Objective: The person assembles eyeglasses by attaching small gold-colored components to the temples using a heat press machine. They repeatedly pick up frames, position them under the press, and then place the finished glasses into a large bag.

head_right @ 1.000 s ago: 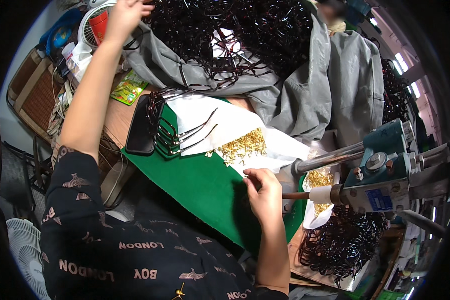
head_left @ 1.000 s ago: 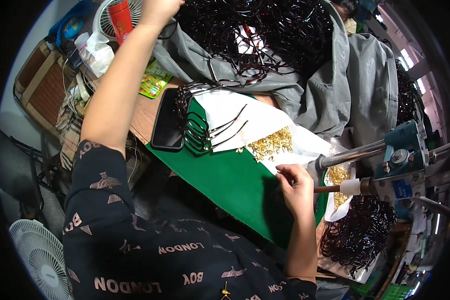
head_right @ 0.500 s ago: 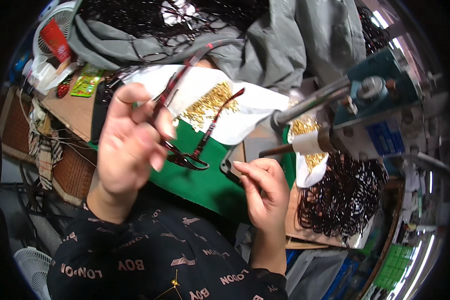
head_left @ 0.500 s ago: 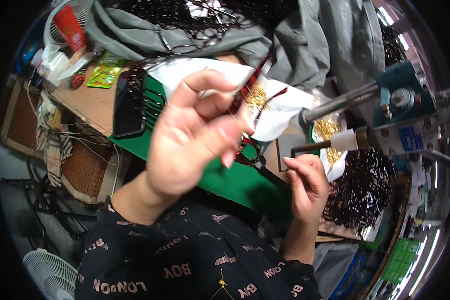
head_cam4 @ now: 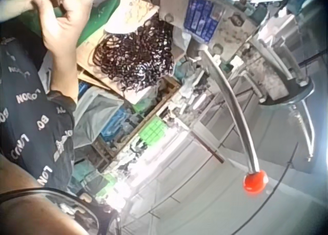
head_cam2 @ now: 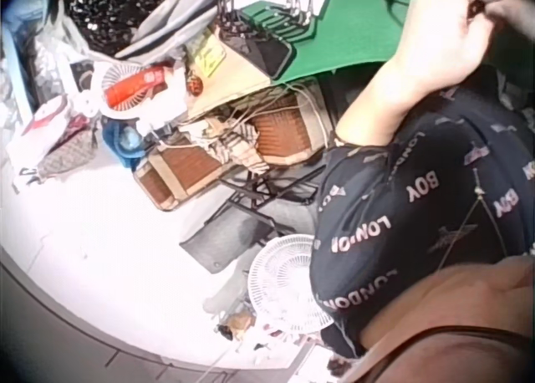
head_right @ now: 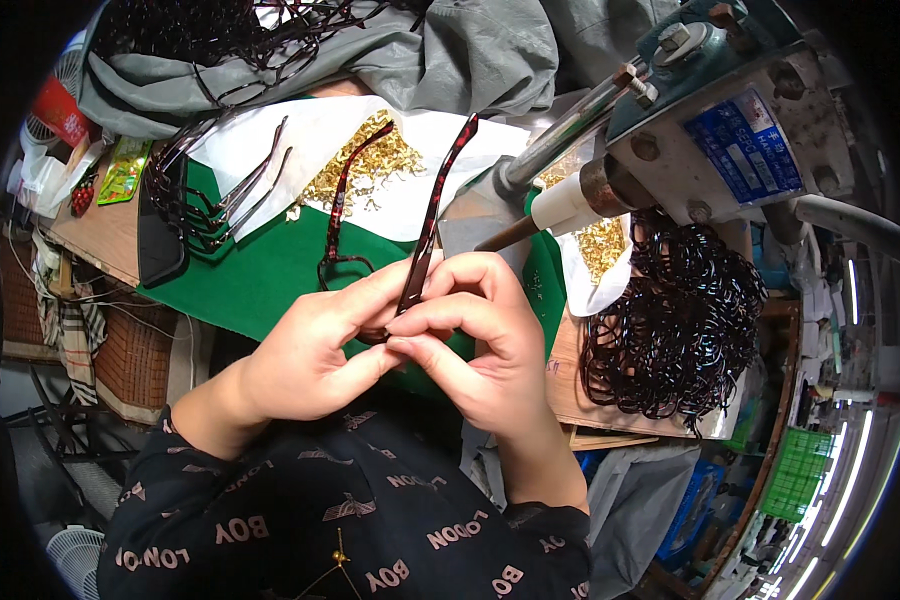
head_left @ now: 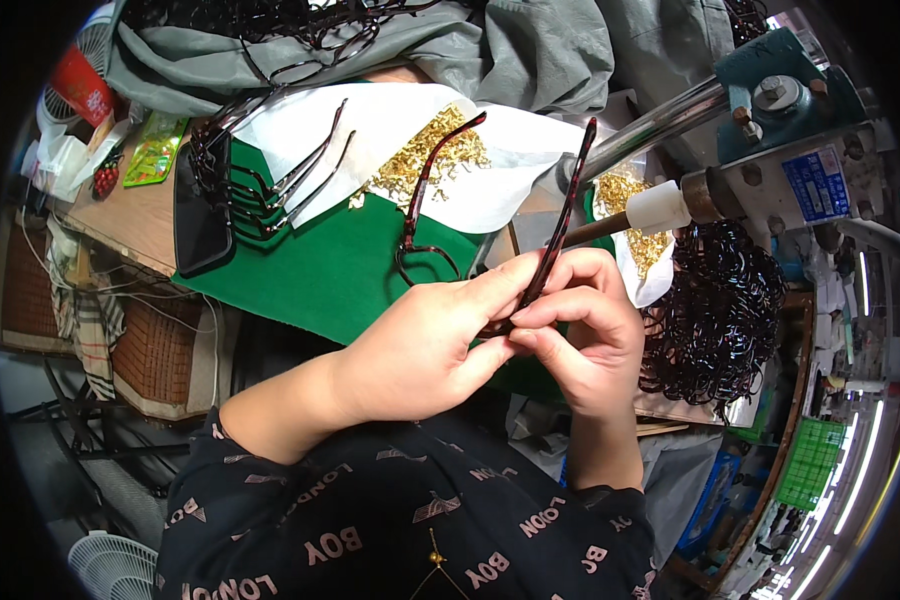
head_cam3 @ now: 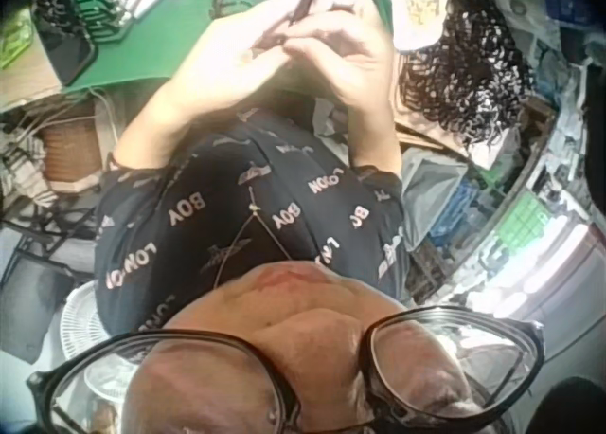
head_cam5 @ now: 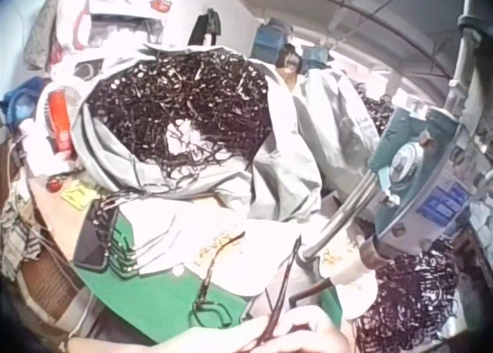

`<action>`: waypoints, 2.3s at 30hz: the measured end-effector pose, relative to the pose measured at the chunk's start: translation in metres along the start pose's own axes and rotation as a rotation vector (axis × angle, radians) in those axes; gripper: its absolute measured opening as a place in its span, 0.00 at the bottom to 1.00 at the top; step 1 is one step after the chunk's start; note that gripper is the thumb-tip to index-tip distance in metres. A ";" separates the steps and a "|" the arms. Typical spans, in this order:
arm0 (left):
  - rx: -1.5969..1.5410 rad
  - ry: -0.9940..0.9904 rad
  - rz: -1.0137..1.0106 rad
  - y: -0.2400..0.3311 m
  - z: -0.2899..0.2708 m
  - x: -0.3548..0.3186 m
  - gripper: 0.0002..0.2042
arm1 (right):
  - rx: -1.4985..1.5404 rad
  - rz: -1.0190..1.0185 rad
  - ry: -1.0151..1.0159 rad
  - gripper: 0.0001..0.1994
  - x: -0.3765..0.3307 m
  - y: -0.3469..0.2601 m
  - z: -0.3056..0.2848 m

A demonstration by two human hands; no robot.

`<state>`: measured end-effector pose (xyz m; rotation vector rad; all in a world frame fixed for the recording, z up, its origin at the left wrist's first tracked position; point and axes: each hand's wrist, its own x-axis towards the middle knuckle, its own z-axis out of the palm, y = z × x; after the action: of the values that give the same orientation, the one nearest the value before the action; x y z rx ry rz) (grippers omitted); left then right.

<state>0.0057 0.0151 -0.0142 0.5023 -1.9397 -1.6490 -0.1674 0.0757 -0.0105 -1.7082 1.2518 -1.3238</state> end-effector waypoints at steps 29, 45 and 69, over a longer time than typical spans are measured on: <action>-0.935 0.075 0.105 0.024 0.048 0.098 0.25 | 0.297 0.057 0.637 0.06 -0.009 0.040 -0.060; -1.039 0.190 0.130 0.008 0.066 0.106 0.28 | -0.168 -0.964 0.719 0.23 0.052 -0.113 -0.067; 0.850 0.847 0.115 -0.008 -0.098 -0.060 0.18 | -0.446 -0.126 0.551 0.15 -0.019 0.031 -0.007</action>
<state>0.1128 -0.0275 -0.0215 1.1437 -1.8148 -0.3130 -0.1839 0.0830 -0.0432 -1.7964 1.8909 -1.7688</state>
